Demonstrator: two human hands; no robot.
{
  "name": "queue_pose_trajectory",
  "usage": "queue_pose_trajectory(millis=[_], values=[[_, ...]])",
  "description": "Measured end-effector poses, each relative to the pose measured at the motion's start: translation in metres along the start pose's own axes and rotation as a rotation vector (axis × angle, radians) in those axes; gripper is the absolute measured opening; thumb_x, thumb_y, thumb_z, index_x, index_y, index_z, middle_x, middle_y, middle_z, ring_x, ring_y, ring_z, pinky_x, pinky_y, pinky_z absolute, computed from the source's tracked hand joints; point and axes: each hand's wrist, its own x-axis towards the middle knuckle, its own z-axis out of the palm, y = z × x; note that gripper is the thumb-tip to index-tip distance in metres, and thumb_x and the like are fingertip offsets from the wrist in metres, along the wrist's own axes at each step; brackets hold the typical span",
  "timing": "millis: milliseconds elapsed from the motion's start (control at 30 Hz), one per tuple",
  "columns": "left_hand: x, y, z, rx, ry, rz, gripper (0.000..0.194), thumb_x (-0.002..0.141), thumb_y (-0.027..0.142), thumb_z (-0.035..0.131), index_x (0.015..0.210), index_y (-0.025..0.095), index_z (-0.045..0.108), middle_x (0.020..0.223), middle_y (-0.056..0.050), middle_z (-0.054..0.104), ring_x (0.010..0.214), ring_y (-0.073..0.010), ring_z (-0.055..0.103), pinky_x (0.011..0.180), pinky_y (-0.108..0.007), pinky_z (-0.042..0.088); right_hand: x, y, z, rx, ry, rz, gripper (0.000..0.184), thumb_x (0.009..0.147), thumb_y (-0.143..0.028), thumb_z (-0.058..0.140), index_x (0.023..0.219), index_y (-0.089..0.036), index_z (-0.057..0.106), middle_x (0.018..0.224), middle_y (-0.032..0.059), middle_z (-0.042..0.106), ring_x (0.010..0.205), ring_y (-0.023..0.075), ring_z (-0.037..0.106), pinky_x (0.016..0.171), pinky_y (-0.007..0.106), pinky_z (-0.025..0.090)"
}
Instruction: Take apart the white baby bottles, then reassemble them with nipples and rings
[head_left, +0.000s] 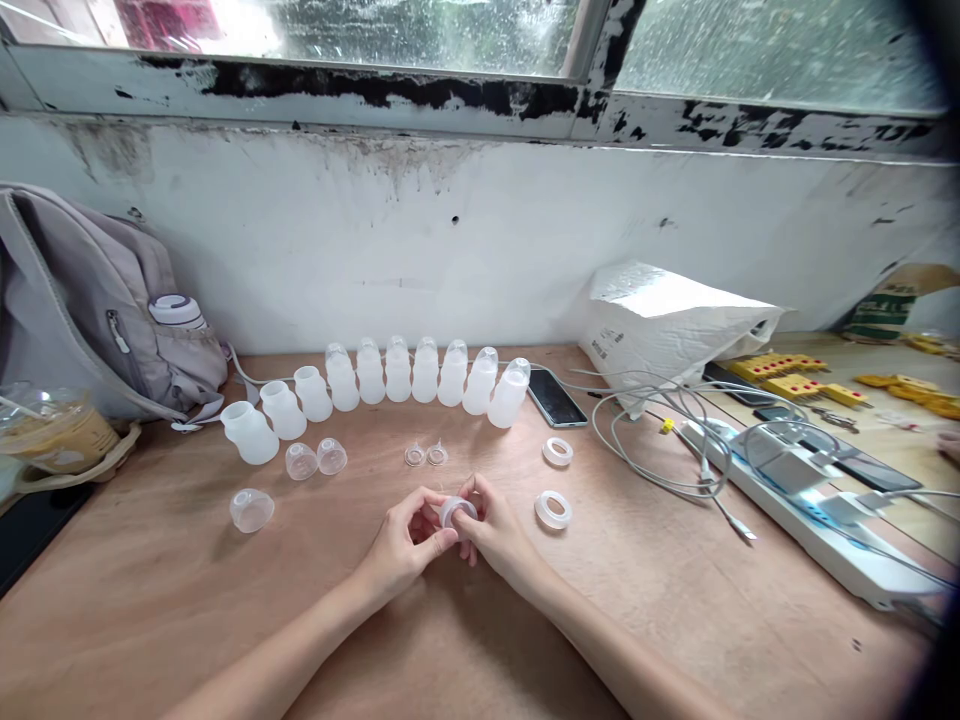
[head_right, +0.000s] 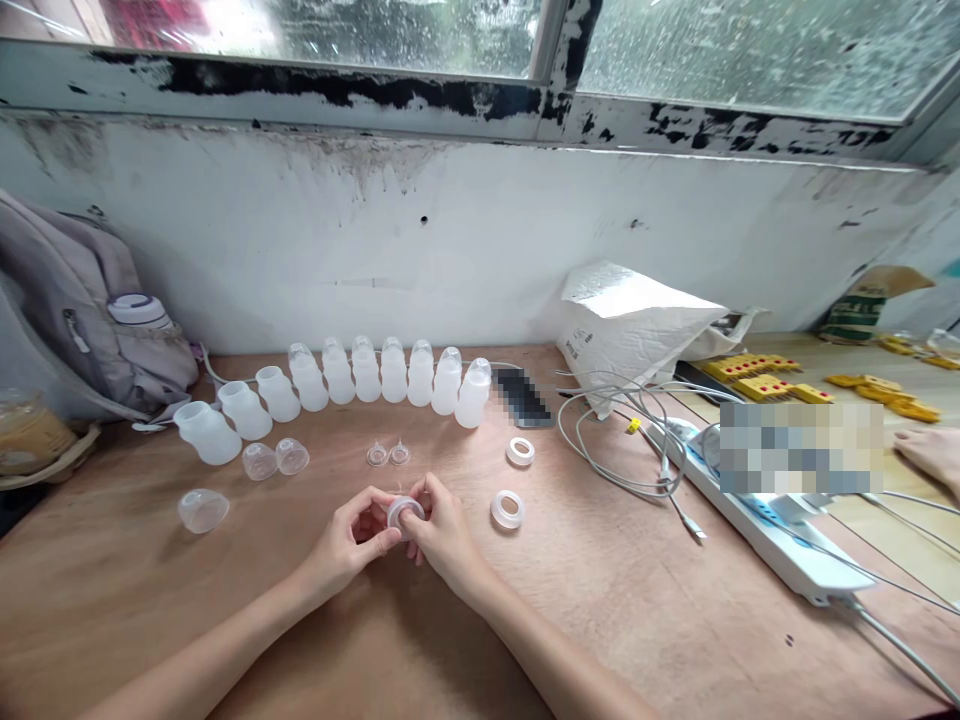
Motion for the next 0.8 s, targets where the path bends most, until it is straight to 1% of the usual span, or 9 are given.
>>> queue_pose_trajectory(millis=[133,233,300,400,500,567,633,700,800], values=[[0.000,0.004,0.001,-0.016,-0.011,0.014,0.023,0.076,0.031,0.062,0.089,0.015,0.054,0.071,-0.001,0.061,0.062,-0.0128,0.057,0.055,-0.022,0.040,-0.001,-0.003,0.002,-0.018,0.021,0.029,0.013,0.068,-0.019,0.046,0.075,-0.022,0.035,0.047,-0.0114,0.049,0.026,0.0065,0.044,0.022,0.013,0.027],[0.000,0.008,0.003,-0.064,-0.059,0.020,0.021,0.077,0.030,0.060,0.091,0.016,0.053,0.072,-0.001,0.064,0.066,-0.0154,0.061,0.060,-0.024,0.043,-0.001,-0.005,0.003,-0.043,0.042,0.031,0.013,0.068,-0.018,0.045,0.074,-0.022,0.035,0.046,-0.0116,0.048,0.026,0.0061,0.042,0.021,0.012,0.026],[-0.001,0.009,0.004,-0.058,-0.059,0.017,0.020,0.078,0.030,0.059,0.092,0.017,0.053,0.072,-0.001,0.064,0.067,-0.0159,0.062,0.060,-0.025,0.044,-0.001,-0.005,0.003,-0.055,0.050,0.032,0.013,0.068,-0.018,0.046,0.074,-0.023,0.035,0.045,-0.0119,0.046,0.026,0.0062,0.042,0.022,0.013,0.026],[-0.002,0.007,0.004,0.024,-0.002,-0.008,0.021,0.077,0.030,0.059,0.093,0.017,0.055,0.070,-0.001,0.063,0.065,-0.0144,0.059,0.057,-0.023,0.043,-0.001,-0.005,0.004,-0.063,0.057,0.027,0.013,0.069,-0.019,0.047,0.074,-0.023,0.036,0.043,-0.0122,0.045,0.026,0.0070,0.042,0.023,0.013,0.028],[-0.001,0.003,0.003,0.103,0.064,-0.035,0.025,0.077,0.030,0.059,0.097,0.017,0.056,0.072,0.000,0.060,0.062,-0.0128,0.057,0.056,-0.022,0.044,-0.002,-0.005,0.003,-0.071,0.045,-0.005,0.011,0.073,-0.023,0.049,0.077,-0.022,0.039,0.045,-0.0107,0.047,0.030,0.0077,0.045,0.026,0.015,0.033],[0.000,0.001,0.003,0.098,0.117,-0.050,0.025,0.077,0.030,0.056,0.099,0.017,0.055,0.073,0.000,0.059,0.059,-0.0122,0.056,0.054,-0.022,0.044,-0.003,-0.006,0.003,-0.054,0.011,-0.033,0.013,0.075,-0.029,0.051,0.082,-0.022,0.043,0.051,-0.0078,0.051,0.036,0.0094,0.050,0.029,0.016,0.037],[0.001,-0.002,0.002,0.039,0.172,-0.068,0.023,0.079,0.030,0.051,0.098,0.017,0.054,0.073,0.000,0.058,0.057,-0.0117,0.054,0.052,-0.023,0.045,-0.005,-0.009,0.001,-0.008,-0.035,-0.056,0.021,0.078,-0.037,0.052,0.090,-0.021,0.045,0.060,-0.0046,0.055,0.044,0.0115,0.055,0.032,0.018,0.041],[0.003,-0.003,0.000,-0.034,0.208,-0.089,0.020,0.078,0.026,0.047,0.095,0.017,0.054,0.072,0.000,0.057,0.055,-0.0113,0.053,0.051,-0.023,0.045,-0.007,-0.012,-0.002,0.026,-0.056,-0.067,0.028,0.080,-0.043,0.049,0.097,-0.021,0.047,0.064,-0.0035,0.055,0.044,0.0109,0.054,0.033,0.019,0.039],[0.004,-0.003,-0.002,-0.107,0.210,-0.111,0.021,0.074,0.020,0.046,0.093,0.017,0.054,0.068,0.002,0.055,0.055,-0.0111,0.053,0.051,-0.022,0.044,-0.007,-0.015,-0.008,-0.039,-0.002,-0.087,0.029,0.083,-0.045,0.046,0.098,-0.021,0.051,0.054,-0.0068,0.046,0.035,0.0068,0.040,0.033,0.018,0.030]])
